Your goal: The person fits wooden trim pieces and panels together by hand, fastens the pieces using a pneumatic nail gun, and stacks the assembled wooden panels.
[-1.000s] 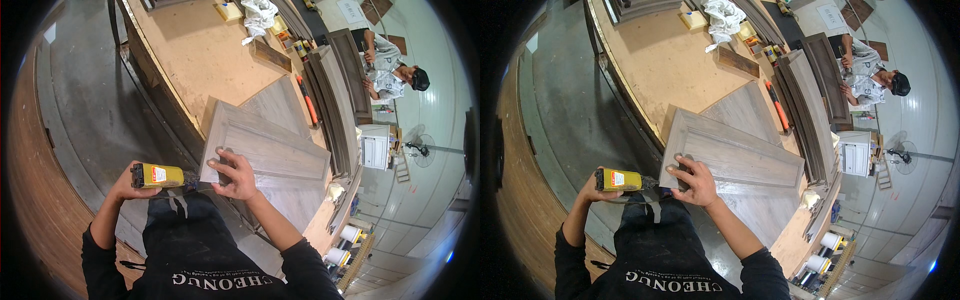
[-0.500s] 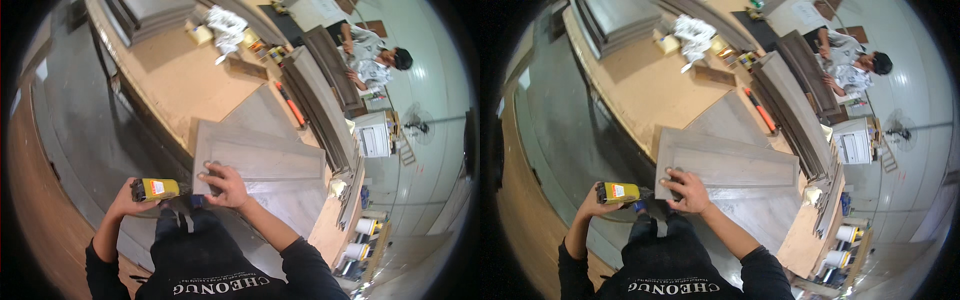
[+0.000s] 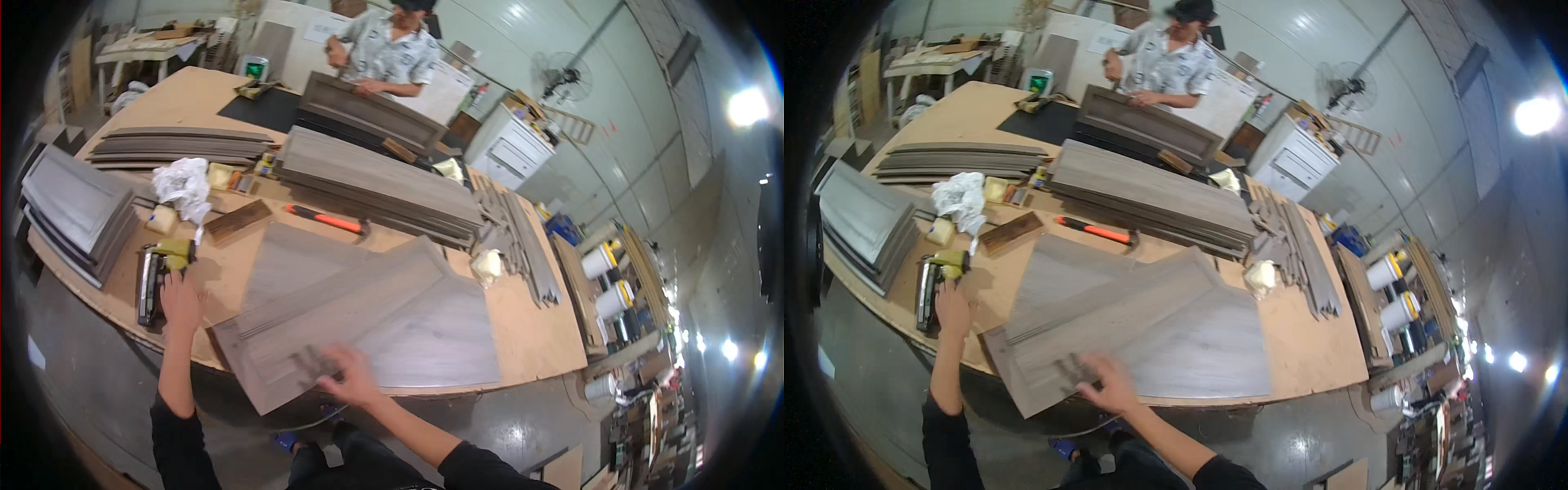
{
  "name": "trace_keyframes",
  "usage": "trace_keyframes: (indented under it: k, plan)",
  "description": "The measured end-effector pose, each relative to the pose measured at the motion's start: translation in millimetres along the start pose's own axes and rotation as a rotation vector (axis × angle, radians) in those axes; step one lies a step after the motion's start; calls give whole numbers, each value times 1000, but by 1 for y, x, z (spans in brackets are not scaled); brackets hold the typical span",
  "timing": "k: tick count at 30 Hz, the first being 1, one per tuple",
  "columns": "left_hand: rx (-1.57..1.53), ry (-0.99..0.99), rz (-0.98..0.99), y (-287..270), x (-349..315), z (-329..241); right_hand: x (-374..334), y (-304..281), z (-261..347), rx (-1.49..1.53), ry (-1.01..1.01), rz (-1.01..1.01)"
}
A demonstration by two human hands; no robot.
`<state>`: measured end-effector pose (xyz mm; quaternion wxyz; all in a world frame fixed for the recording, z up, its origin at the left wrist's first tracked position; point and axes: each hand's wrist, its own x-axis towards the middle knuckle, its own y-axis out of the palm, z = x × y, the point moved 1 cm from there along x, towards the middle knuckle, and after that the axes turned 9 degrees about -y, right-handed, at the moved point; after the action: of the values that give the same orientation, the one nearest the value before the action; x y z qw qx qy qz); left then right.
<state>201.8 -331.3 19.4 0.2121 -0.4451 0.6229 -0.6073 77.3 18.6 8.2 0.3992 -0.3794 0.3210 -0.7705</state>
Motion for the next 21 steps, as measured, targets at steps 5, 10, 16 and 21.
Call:
trace_keyframes:
  k: [5, 10, 16, 21]
  plan:
    - [-335, 88, 380, -1, -60, -38, -56, -48, -93, -310, 496, -309]
    - [-531, -13, 155, 8, -110, -27, -64, -53, -122, -48, 483, -379]
    - [-637, 8, 185, -31, -230, -26, -95, -75, -129, 76, 686, -384]
    - [-1328, -467, 631, -40, -342, -61, -109, -90, -147, 111, 617, -390]
